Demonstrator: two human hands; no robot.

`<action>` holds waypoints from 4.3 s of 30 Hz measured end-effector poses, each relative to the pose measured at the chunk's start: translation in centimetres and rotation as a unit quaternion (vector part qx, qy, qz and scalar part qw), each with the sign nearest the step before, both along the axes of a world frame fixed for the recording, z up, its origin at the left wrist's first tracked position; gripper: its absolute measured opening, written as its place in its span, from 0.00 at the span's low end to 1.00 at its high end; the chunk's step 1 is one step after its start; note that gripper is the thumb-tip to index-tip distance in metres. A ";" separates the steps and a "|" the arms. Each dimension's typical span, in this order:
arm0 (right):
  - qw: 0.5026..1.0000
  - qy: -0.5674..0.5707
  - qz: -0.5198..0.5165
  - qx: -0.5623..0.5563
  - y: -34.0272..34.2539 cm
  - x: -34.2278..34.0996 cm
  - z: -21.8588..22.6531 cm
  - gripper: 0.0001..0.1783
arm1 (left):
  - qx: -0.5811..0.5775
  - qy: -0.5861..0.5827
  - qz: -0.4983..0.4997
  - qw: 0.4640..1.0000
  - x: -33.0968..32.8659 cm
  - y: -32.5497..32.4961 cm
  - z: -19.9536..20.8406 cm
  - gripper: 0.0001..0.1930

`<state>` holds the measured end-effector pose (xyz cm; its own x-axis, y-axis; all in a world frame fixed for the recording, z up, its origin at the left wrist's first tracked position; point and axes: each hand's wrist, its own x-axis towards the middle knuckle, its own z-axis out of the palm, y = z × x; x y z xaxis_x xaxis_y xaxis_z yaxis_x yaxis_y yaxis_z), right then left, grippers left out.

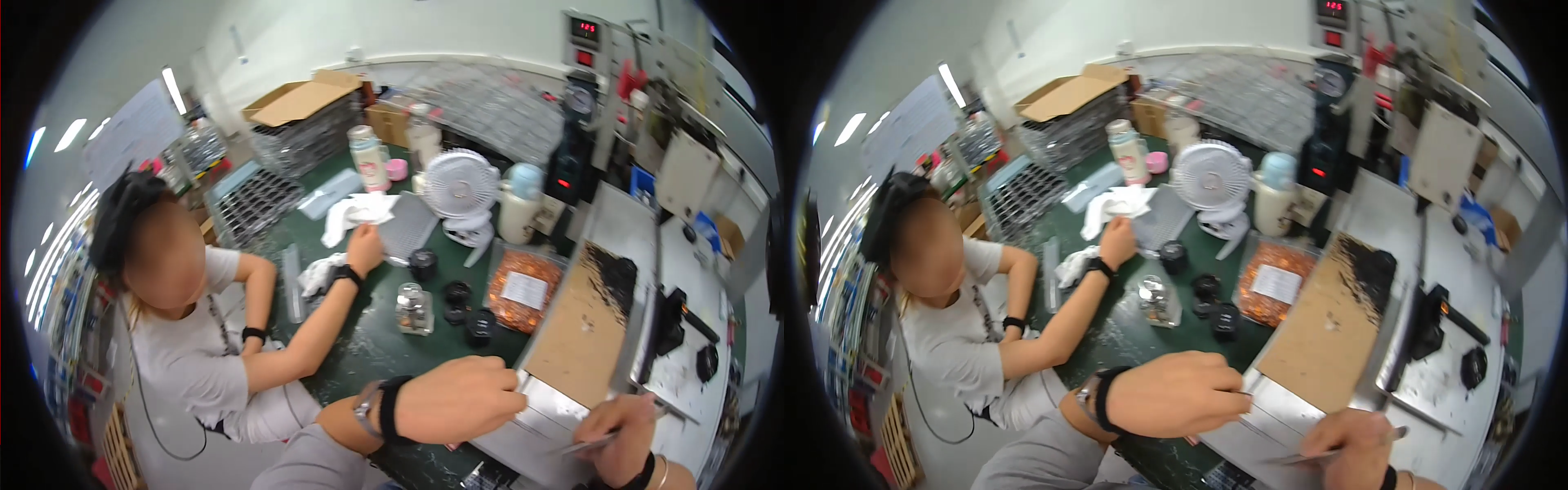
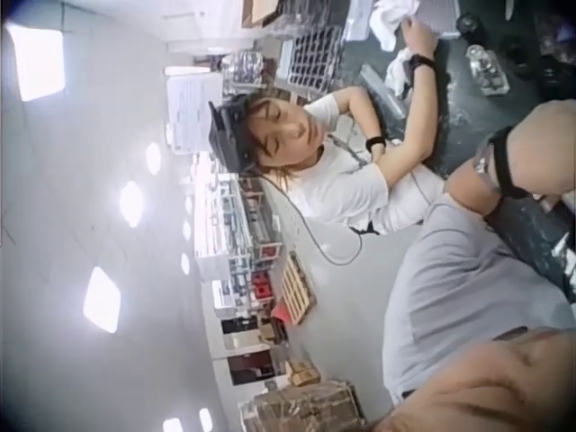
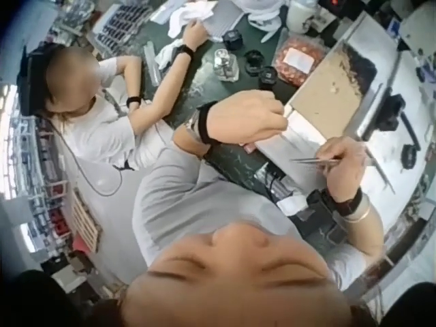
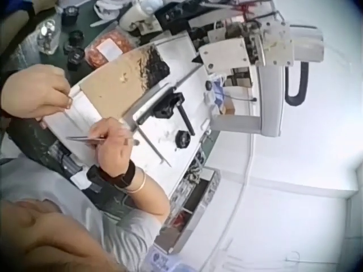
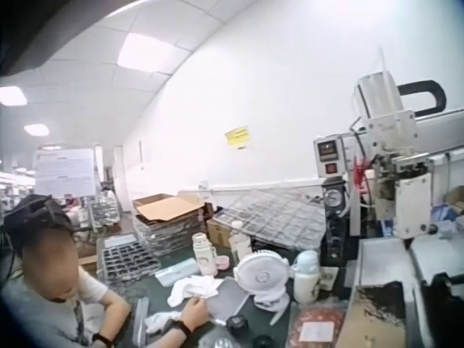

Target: The person picks up a small pink component and uses tweezers to scrape a black substance from a piece of cardboard onto it. They then use the tweezers to spread and press the substance into the component's surface.

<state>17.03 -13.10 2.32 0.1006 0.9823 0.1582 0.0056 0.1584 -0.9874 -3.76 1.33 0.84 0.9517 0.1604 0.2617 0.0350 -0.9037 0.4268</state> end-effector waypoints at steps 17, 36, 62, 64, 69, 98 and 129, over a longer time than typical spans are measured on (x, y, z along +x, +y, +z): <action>0.940 -0.340 -0.002 0.035 0.5 -0.7 0.3 0.07 | -0.005 0.030 -0.003 1.000 0.3 -0.2 1.3 0.15; 0.937 -0.332 -0.030 0.103 0.5 -1.1 -0.9 0.12 | -0.049 0.056 0.029 0.997 0.6 -0.1 1.5 0.15; 0.950 -0.305 -0.023 0.068 0.3 -0.9 -0.9 0.14 | -0.016 0.027 0.056 0.998 1.0 -0.5 1.4 0.09; 0.956 -0.285 -0.040 0.062 0.3 -1.2 -1.4 0.15 | -0.010 0.027 0.064 0.998 1.0 -0.6 1.4 0.09; 0.948 -0.306 -0.040 0.079 0.5 -1.1 -1.7 0.17 | -0.037 0.049 0.011 0.998 0.7 -0.1 1.4 0.10; 0.962 -0.263 -0.046 0.050 0.5 -1.5 -1.6 0.13 | -0.026 0.023 0.039 0.999 1.0 -0.3 1.3 0.09; 0.995 -0.088 0.019 0.049 -0.3 -0.1 -0.6 0.14 | -0.297 -0.161 0.081 0.938 1.4 -2.4 1.3 0.32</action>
